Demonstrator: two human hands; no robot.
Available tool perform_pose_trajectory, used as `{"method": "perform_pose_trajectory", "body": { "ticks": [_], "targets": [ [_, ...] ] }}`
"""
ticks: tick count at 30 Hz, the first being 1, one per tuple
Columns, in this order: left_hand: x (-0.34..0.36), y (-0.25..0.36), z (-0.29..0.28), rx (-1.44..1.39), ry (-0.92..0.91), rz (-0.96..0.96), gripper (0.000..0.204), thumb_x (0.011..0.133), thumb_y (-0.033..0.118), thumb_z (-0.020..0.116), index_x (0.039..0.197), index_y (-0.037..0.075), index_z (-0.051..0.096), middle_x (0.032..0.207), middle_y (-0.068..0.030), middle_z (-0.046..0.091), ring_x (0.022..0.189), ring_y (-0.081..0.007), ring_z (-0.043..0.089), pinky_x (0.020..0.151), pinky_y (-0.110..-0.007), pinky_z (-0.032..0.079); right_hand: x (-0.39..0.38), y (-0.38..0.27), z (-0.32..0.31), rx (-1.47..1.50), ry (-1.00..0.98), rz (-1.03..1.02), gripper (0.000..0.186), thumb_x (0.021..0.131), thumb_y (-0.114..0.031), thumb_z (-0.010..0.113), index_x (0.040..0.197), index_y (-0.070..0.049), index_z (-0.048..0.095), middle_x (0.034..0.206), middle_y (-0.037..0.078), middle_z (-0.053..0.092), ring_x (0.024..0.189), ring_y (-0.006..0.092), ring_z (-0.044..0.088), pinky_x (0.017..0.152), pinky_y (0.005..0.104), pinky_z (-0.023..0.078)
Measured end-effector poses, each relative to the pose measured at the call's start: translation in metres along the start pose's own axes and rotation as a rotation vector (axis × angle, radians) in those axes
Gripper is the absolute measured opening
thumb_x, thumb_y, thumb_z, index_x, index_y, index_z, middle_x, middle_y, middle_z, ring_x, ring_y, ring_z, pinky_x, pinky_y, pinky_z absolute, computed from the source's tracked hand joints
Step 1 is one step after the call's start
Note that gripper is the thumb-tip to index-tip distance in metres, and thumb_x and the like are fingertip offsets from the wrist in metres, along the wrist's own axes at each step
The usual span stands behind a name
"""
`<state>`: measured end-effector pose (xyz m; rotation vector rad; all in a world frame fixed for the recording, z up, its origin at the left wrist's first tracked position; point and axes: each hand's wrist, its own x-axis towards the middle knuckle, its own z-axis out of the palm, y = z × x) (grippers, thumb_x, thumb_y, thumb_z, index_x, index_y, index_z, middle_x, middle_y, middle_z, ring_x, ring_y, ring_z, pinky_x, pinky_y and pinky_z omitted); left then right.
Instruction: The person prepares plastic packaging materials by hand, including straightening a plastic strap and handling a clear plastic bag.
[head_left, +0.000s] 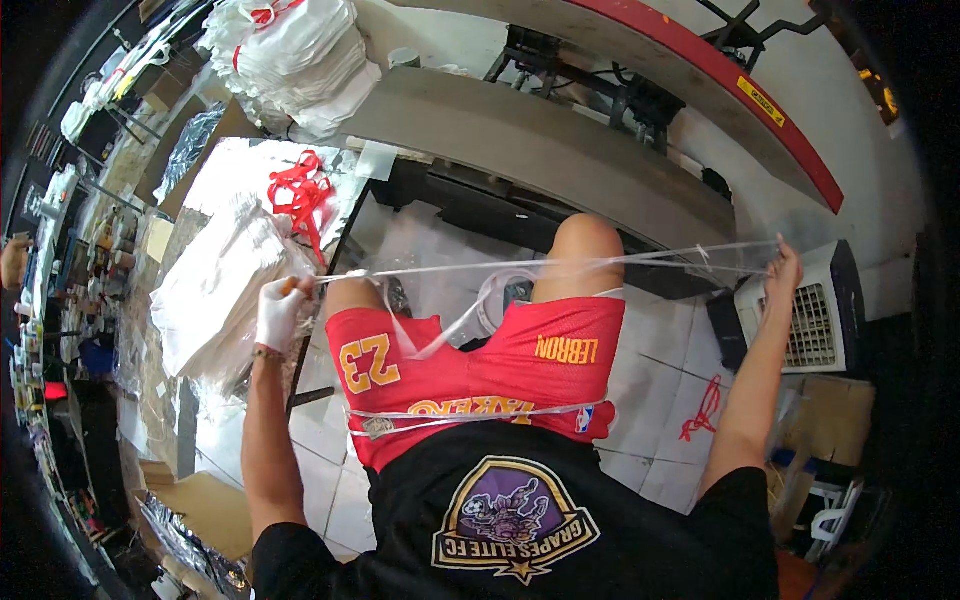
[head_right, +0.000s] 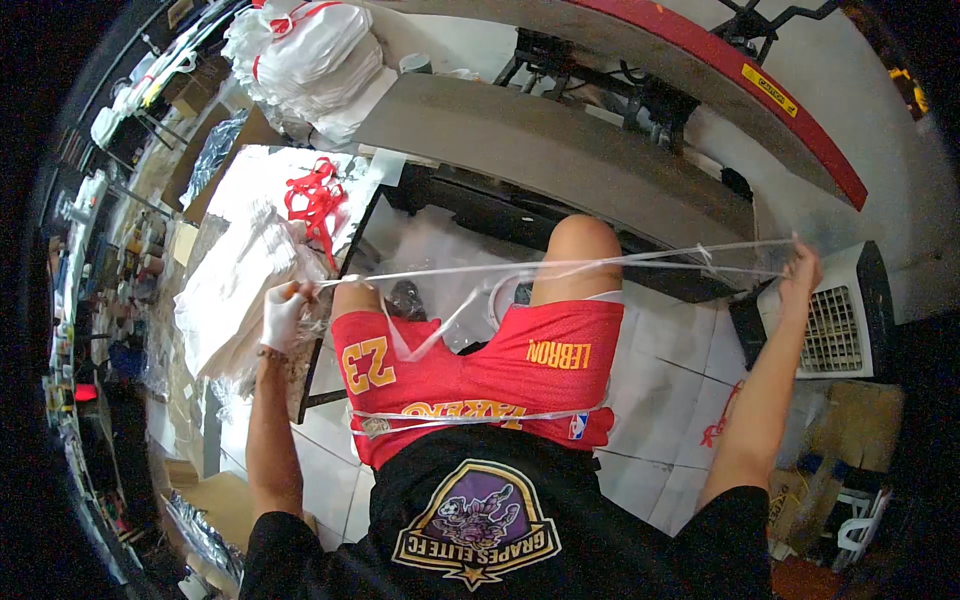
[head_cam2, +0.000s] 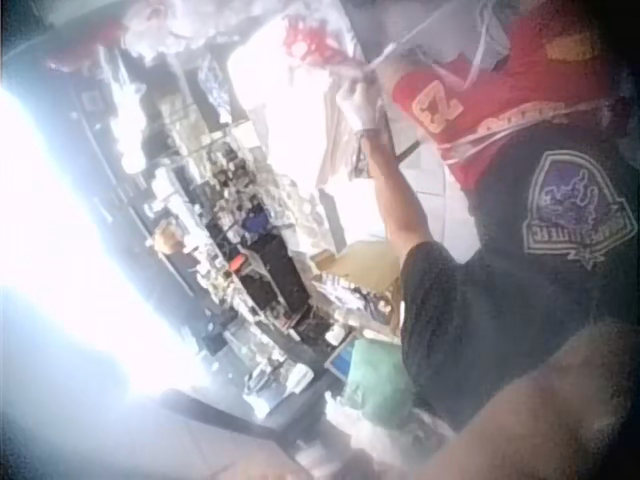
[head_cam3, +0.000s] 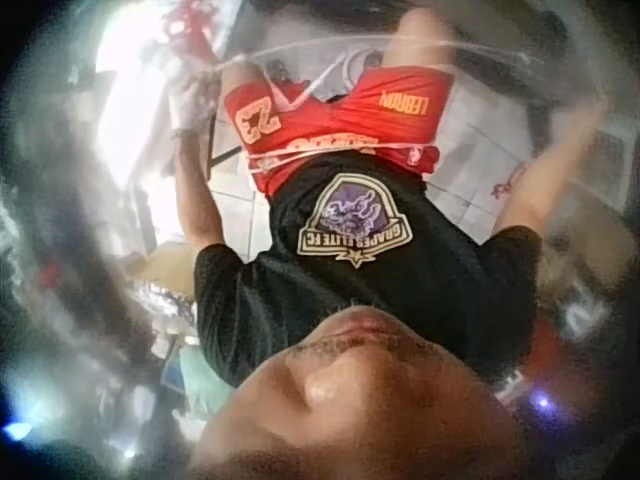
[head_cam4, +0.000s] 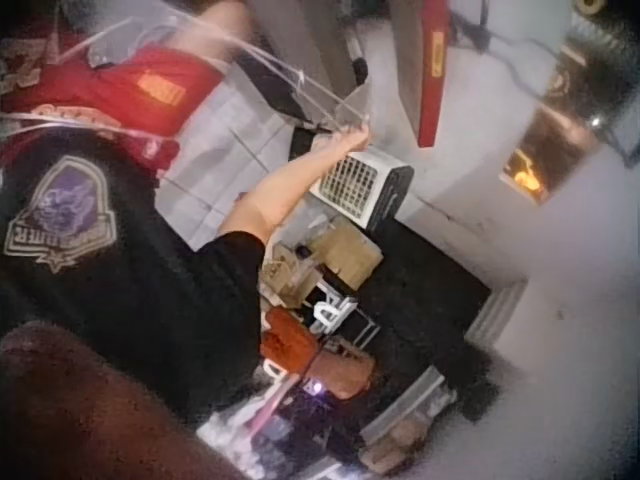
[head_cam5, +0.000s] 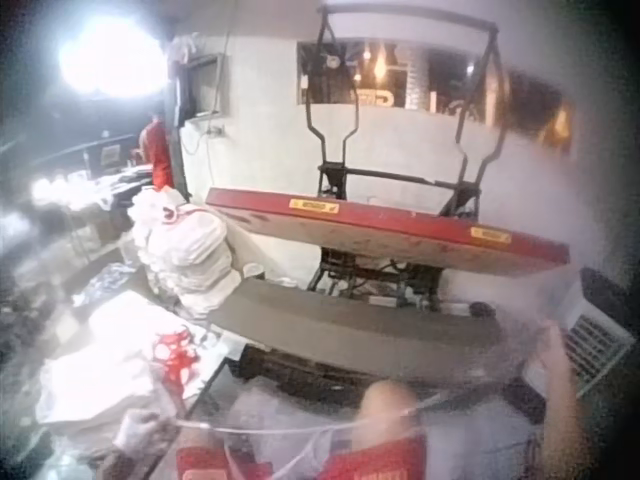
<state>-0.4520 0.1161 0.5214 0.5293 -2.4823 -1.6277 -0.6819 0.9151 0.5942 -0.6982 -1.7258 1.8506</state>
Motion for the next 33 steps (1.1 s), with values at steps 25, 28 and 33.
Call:
{"method": "perform_pose_trajectory", "body": {
  "ticks": [25, 28, 33],
  "targets": [
    [-0.123, -0.096, -0.360, 0.565, 0.502, -0.321, 0.045, 0.097, 0.037, 0.050, 0.121, 0.000, 0.060, 0.105, -0.0099, 0.067, 0.090, -0.0202, 0.063, 0.079, -0.030, 0.050, -0.136, -0.150, 0.081, 0.106, -1.700, -0.140, 0.014, 0.083, -0.015, 0.065, 0.078, -0.005, 0.058, 0.080, 0.003, 0.054, 0.078, 0.0129, 0.058, 0.076, 0.0282, 0.050],
    [-0.121, -0.068, -0.344, 0.709, 0.510, -0.387, 0.042, 0.096, 0.033, 0.051, 0.121, 0.000, 0.059, 0.104, -0.0089, 0.066, 0.090, -0.0186, 0.061, 0.078, -0.030, 0.049, -0.140, -0.156, 0.050, 0.246, -1.816, -0.066, 0.019, 0.082, -0.013, 0.065, 0.068, -0.004, 0.056, 0.071, 0.004, 0.052, 0.077, 0.0163, 0.061, 0.081, 0.0308, 0.054],
    [-0.109, -0.011, -0.328, 0.886, 0.438, -0.290, 0.038, 0.094, 0.027, 0.053, 0.122, 0.000, 0.058, 0.103, -0.0072, 0.064, 0.089, -0.0159, 0.058, 0.076, -0.029, 0.048, -0.109, -0.127, 0.012, 0.188, -1.630, -0.221, 0.018, 0.085, -0.015, 0.065, 0.073, -0.004, 0.059, 0.076, 0.005, 0.055, 0.082, 0.0175, 0.064, 0.082, 0.0315, 0.055]
  ]
}}
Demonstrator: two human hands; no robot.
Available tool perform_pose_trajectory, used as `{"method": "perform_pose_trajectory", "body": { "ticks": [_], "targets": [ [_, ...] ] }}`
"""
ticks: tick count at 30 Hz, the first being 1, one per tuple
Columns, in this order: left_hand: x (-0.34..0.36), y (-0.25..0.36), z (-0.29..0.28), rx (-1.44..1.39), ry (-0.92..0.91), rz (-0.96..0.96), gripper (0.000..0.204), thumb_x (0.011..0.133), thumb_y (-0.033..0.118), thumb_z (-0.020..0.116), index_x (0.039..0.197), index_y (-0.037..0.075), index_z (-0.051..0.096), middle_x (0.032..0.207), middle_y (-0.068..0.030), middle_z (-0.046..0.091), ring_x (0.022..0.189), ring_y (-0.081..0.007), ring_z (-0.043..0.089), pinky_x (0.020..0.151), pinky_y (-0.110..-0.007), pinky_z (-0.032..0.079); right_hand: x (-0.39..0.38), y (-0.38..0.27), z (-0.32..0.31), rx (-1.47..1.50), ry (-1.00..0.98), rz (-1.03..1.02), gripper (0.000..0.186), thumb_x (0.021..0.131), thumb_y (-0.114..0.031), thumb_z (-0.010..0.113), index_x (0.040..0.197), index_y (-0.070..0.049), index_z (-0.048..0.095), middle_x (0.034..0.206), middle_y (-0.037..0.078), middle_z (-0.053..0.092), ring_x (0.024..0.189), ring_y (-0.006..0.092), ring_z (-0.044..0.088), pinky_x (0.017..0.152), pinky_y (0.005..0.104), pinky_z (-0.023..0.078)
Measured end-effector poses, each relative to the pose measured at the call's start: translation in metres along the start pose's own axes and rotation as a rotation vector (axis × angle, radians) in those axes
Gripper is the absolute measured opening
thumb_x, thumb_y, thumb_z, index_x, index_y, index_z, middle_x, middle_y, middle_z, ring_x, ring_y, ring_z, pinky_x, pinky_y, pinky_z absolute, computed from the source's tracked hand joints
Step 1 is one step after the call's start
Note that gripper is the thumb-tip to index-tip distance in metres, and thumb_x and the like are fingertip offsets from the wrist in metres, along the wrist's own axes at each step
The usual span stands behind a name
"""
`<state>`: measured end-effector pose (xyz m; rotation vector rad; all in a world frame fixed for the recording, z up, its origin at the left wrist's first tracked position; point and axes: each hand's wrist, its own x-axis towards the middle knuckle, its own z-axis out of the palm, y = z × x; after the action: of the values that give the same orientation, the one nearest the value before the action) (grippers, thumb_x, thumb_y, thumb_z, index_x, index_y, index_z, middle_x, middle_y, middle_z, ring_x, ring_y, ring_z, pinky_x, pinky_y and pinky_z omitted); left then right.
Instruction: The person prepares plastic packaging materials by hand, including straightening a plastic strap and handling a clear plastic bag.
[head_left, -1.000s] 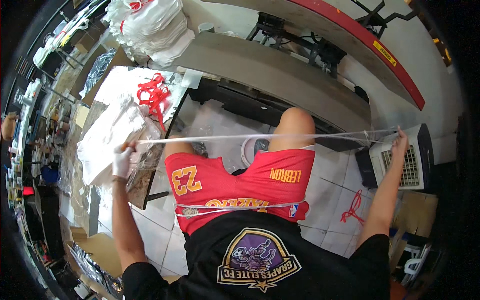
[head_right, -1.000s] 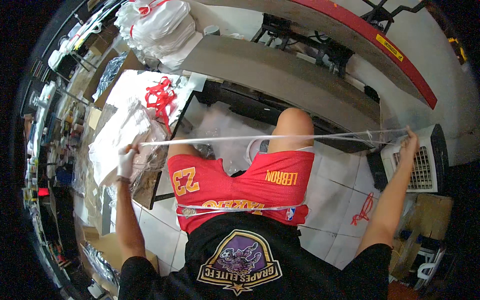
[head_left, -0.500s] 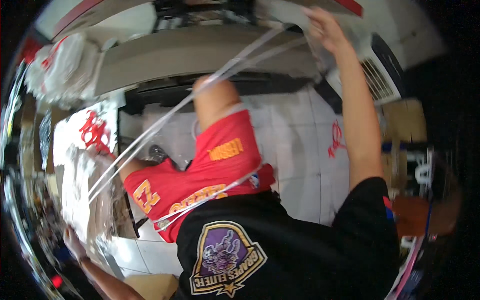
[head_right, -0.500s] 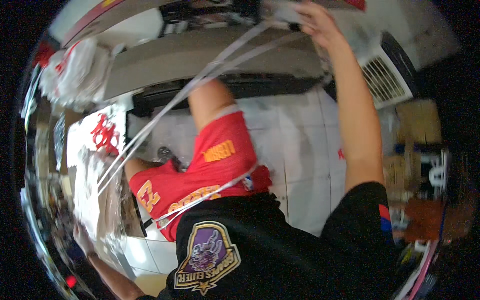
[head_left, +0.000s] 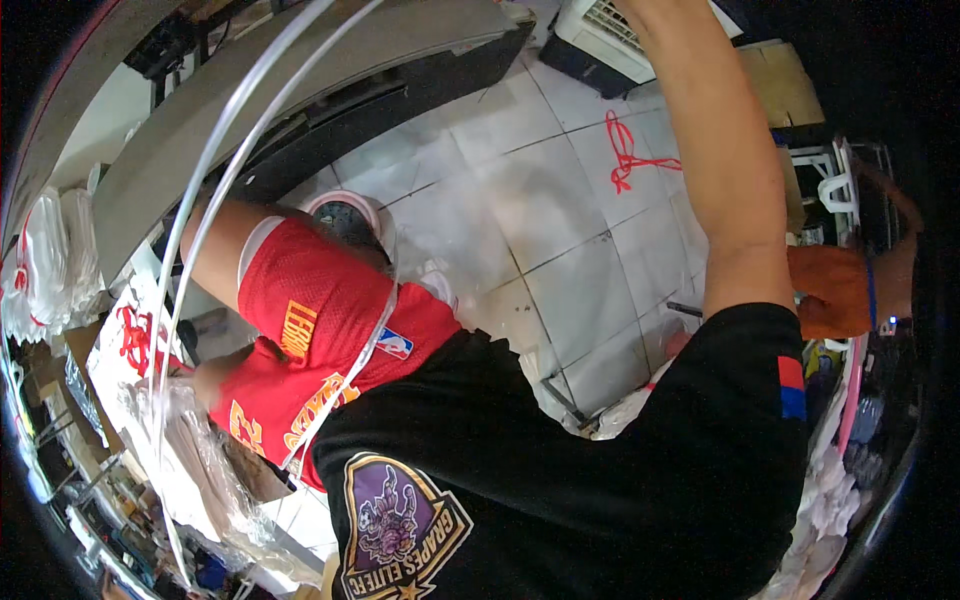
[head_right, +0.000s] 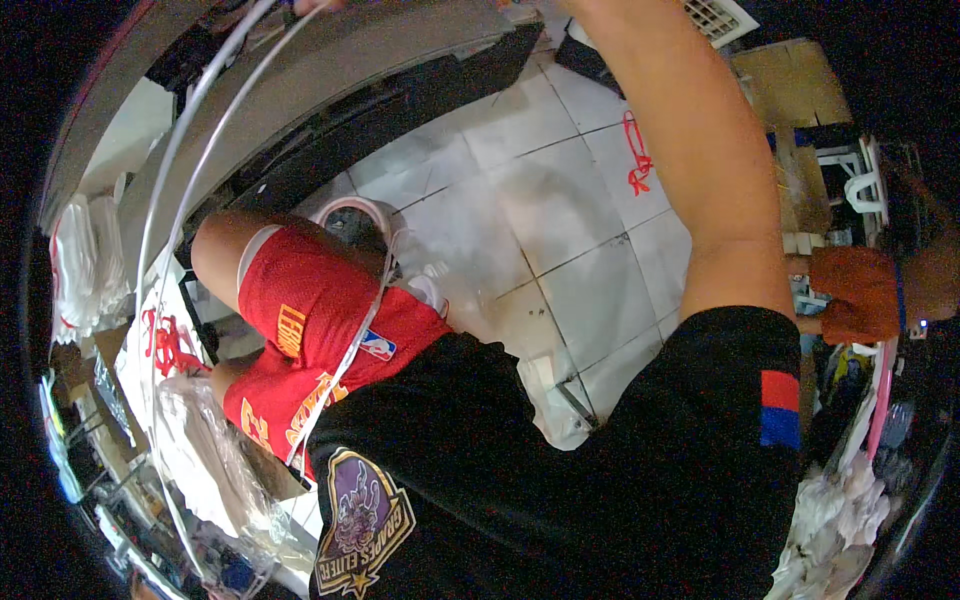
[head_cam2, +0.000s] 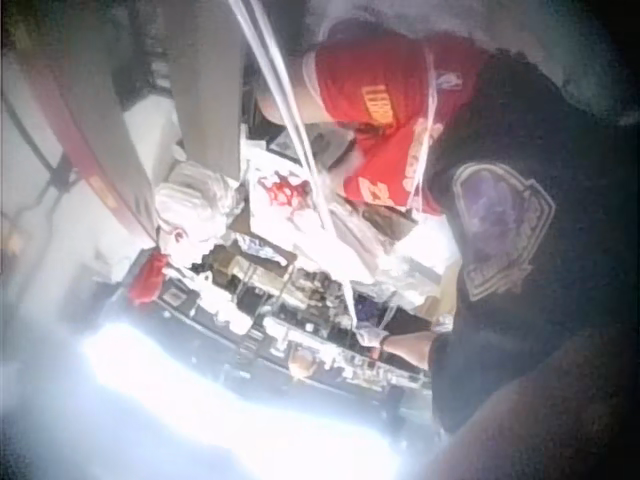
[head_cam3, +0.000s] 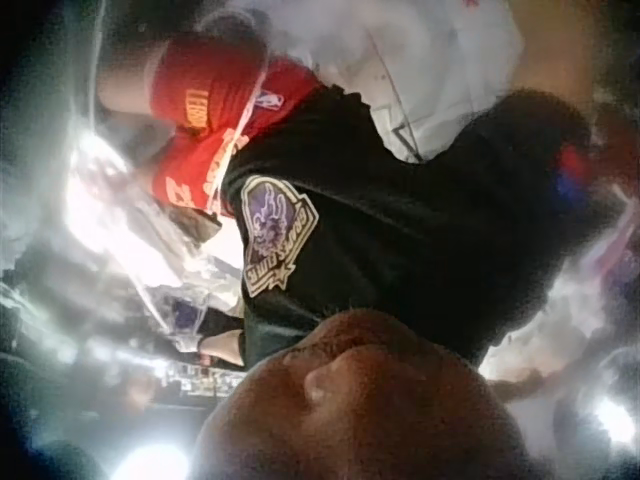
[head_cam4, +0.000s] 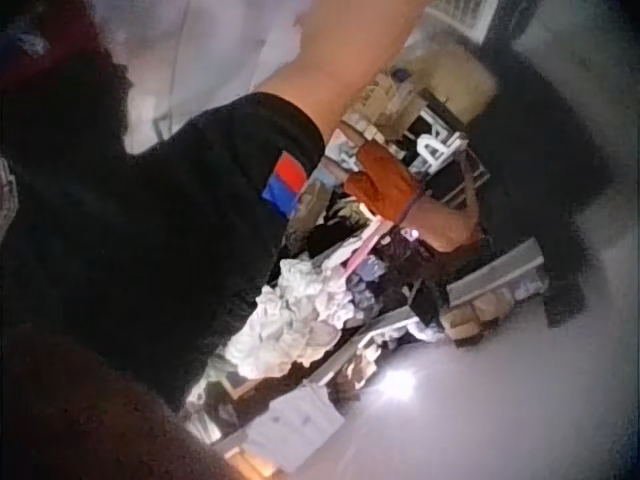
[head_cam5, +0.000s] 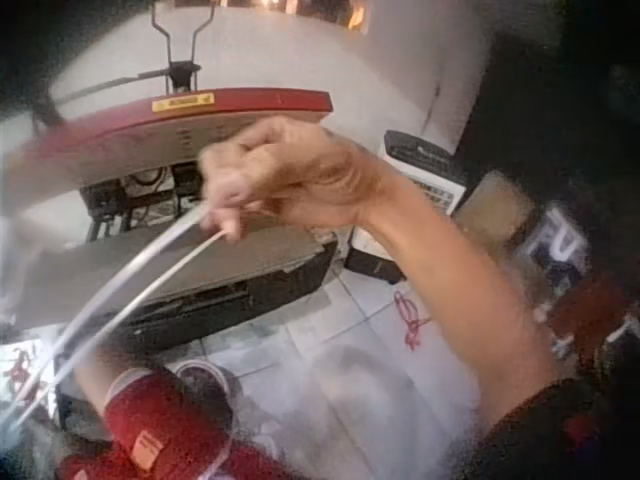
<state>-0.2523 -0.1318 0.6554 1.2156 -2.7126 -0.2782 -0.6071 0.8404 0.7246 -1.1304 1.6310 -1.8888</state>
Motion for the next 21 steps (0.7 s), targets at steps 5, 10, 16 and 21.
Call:
{"method": "perform_pose_trajectory", "body": {
  "ticks": [5, 10, 16, 21],
  "targets": [
    [-0.001, 0.043, -0.066, 0.109, 0.020, 0.225, 0.036, 0.092, 0.020, 0.054, 0.122, 0.000, 0.056, 0.101, -0.0056, 0.062, 0.089, -0.0132, 0.055, 0.075, -0.028, 0.046, -0.050, 0.046, -0.072, -0.813, 0.936, 0.528, 0.038, 0.088, -0.027, 0.066, 0.111, 0.001, 0.058, 0.104, 0.011, 0.063, 0.093, 0.0222, 0.063, 0.092, 0.0413, 0.050],
    [-0.021, 0.118, -0.128, 0.445, -0.056, 0.100, 0.035, 0.090, 0.013, 0.056, 0.122, 0.000, 0.055, 0.100, -0.0039, 0.059, 0.089, -0.0105, 0.052, 0.073, -0.027, 0.045, -0.166, 0.104, -0.208, -1.241, 0.889, 0.689, 0.059, 0.087, -0.043, 0.065, 0.125, 0.001, 0.057, 0.121, 0.016, 0.057, 0.113, 0.0221, 0.051, 0.098, 0.0348, 0.039],
    [-0.031, -0.034, -0.132, 0.200, 0.181, 0.277, 0.024, 0.086, 0.019, 0.067, 0.077, -0.001, 0.057, 0.068, 0.0001, 0.053, 0.066, -0.0080, 0.047, 0.061, -0.026, 0.041, -0.076, 0.146, -0.248, -0.385, 0.772, 0.582, 0.056, 0.096, -0.034, 0.057, 0.142, -0.007, 0.040, 0.110, 0.003, 0.048, 0.107, 0.0175, 0.047, 0.099, 0.0335, 0.037],
    [-0.091, -0.143, -0.185, 0.207, 0.293, -0.136, 0.021, 0.092, 0.019, 0.055, 0.098, 0.003, 0.068, 0.066, -0.0008, 0.053, 0.065, -0.0083, 0.044, 0.060, -0.026, 0.037, 0.119, 0.169, -0.166, -0.017, 0.309, 0.522, 0.030, 0.099, -0.030, 0.052, 0.120, -0.008, 0.054, 0.084, -0.004, 0.039, 0.082, 0.0101, 0.045, 0.093, 0.0287, 0.037]
  ]
}}
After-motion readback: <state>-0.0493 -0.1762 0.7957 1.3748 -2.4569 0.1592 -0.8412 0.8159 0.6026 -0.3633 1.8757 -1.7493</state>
